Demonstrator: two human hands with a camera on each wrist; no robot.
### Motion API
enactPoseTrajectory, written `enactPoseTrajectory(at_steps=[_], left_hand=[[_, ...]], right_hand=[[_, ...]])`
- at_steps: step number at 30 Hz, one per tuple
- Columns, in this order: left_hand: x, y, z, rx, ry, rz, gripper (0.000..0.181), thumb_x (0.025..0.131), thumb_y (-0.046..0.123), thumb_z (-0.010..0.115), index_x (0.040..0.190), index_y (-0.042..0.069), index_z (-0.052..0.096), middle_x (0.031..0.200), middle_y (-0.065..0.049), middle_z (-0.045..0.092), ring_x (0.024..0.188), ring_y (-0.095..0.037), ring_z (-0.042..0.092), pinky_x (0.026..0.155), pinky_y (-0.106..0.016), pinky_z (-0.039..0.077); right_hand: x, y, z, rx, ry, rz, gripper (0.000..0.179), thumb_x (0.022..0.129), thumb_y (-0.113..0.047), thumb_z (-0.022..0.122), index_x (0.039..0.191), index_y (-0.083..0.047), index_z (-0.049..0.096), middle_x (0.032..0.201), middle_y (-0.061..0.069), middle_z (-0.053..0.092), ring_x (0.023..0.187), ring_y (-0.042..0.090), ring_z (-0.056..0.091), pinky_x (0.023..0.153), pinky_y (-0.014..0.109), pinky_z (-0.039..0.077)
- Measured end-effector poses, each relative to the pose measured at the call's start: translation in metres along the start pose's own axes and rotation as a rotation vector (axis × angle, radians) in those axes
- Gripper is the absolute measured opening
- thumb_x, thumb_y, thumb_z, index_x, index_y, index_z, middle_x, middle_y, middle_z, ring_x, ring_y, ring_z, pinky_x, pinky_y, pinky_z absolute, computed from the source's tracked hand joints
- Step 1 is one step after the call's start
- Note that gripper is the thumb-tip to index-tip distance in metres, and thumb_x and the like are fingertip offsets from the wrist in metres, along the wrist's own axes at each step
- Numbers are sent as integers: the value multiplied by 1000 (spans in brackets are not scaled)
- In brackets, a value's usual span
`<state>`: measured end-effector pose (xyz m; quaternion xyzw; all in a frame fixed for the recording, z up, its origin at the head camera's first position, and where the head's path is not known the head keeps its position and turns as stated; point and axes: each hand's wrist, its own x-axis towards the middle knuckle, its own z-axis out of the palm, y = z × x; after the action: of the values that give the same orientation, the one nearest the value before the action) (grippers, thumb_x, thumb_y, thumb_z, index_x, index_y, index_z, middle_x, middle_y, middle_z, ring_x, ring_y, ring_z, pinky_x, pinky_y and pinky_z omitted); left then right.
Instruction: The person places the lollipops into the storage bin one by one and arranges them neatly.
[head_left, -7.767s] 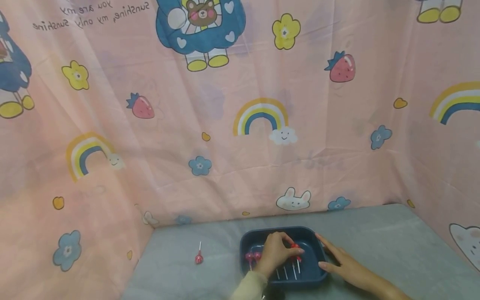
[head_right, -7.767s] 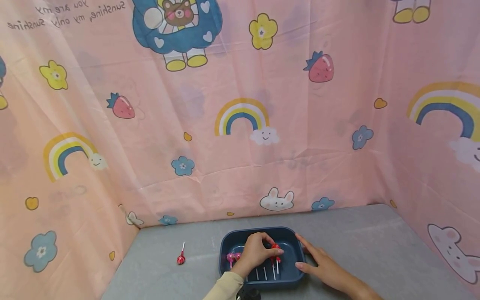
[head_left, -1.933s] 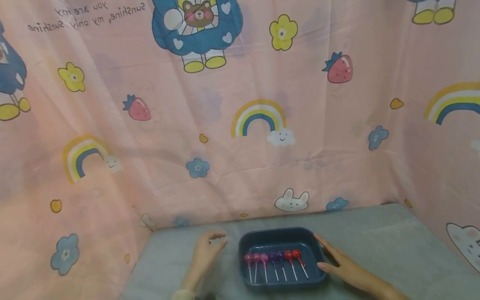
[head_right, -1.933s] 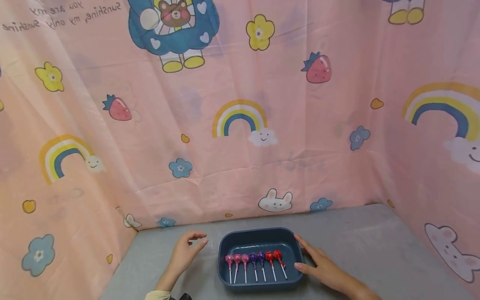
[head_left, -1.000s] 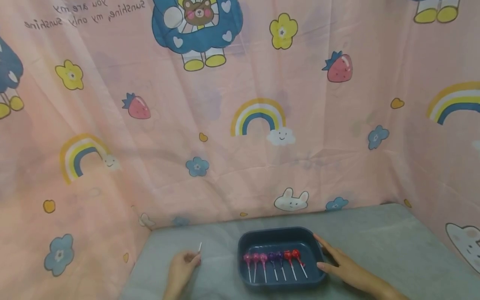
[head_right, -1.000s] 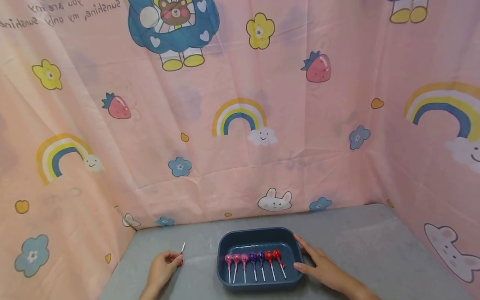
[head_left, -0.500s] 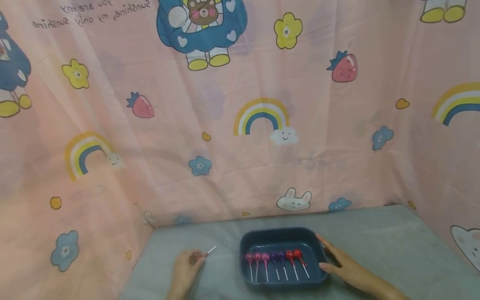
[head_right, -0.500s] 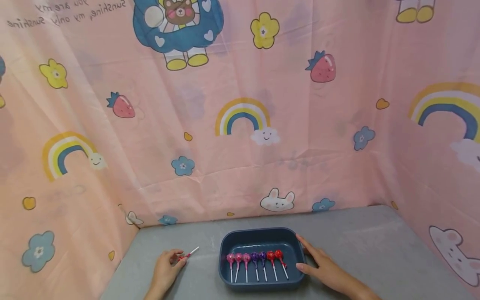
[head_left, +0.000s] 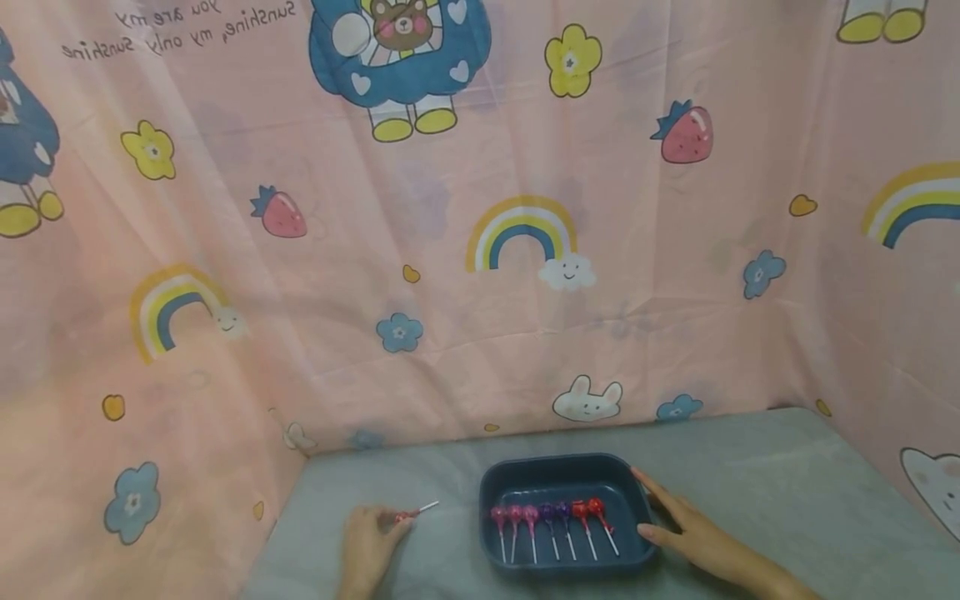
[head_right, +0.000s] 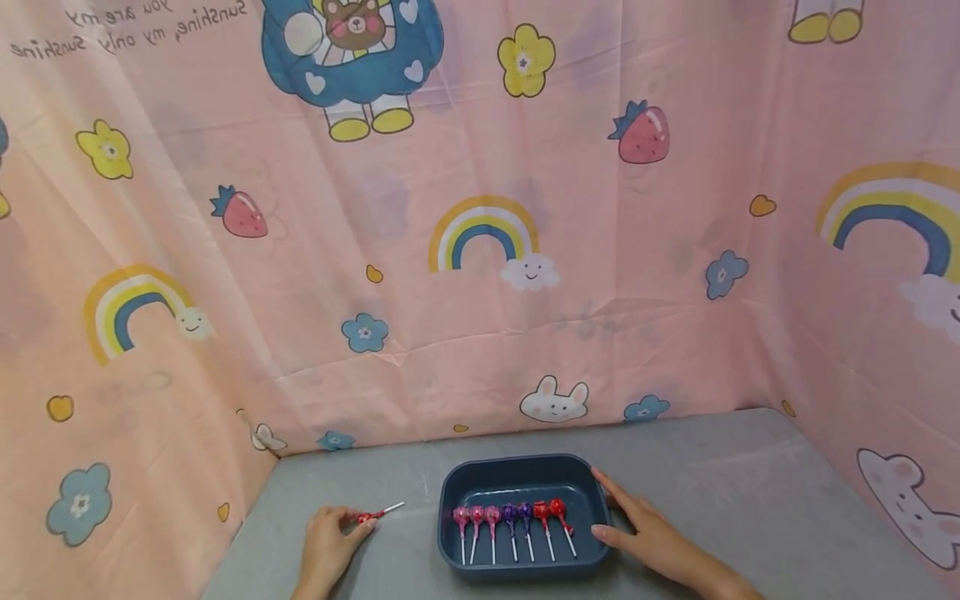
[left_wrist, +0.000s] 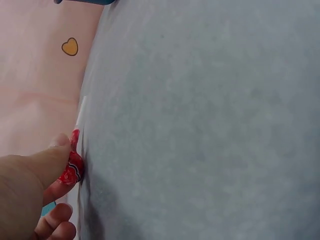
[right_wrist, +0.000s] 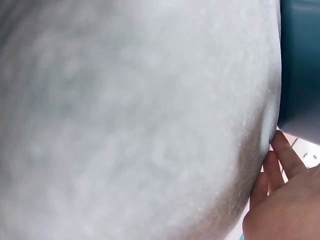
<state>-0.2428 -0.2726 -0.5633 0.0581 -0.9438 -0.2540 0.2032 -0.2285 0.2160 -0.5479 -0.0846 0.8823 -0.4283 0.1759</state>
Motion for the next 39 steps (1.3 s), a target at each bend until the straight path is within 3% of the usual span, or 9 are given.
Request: enactPoseTrajectory(at_steps=[4,11,17,24,29,39], left_hand=[[0,3,-2,17,-5,2,23,70,34,81,80,16,72,79,-2,62,79,-17,54,71,-34,40],[-3,12,-7,104,-19,-85,30,70,44,79,71,16,69,76,-3,60,77,-22,55,67,-39,40],[-3,13,-4,121,36,-66,30,67,45,80,66,17,69,72,-4,61,73,-24,57,65,-41,42],[1,15,-3,100,18,-63,28,66,43,82,67,17,70,72,-1,62,71,-18,57,63,-36,43],[3,22,-6,89,29,-66,28,65,40,83,71,14,72,74,-1,62,71,-16,56,63,-33,43],[9,35,-17,83,50,-67,26,71,39,80,81,15,76,86,-5,64,83,-22,57,70,-38,44]], right_hand=[[-1,-1,0,-12,6,4,80,91,-53,51,152,-33,3,151,30,25,135,57,21,89,78,28],[0,1,0,-10,6,-9,79,92,-53,50,152,-34,3,150,30,27,135,56,21,89,78,27],[0,1,0,11,-13,-1,78,92,-52,50,152,-33,3,151,30,26,135,56,21,90,78,27],[-1,2,-1,-21,9,-24,78,92,-52,50,152,-35,3,150,30,29,134,56,23,88,77,29],[0,2,-1,-34,24,-6,78,90,-54,51,151,-39,3,150,29,30,134,53,24,87,77,30],[-1,1,-1,-21,7,-3,77,91,-55,50,150,-42,1,151,29,27,135,57,19,87,79,28]])
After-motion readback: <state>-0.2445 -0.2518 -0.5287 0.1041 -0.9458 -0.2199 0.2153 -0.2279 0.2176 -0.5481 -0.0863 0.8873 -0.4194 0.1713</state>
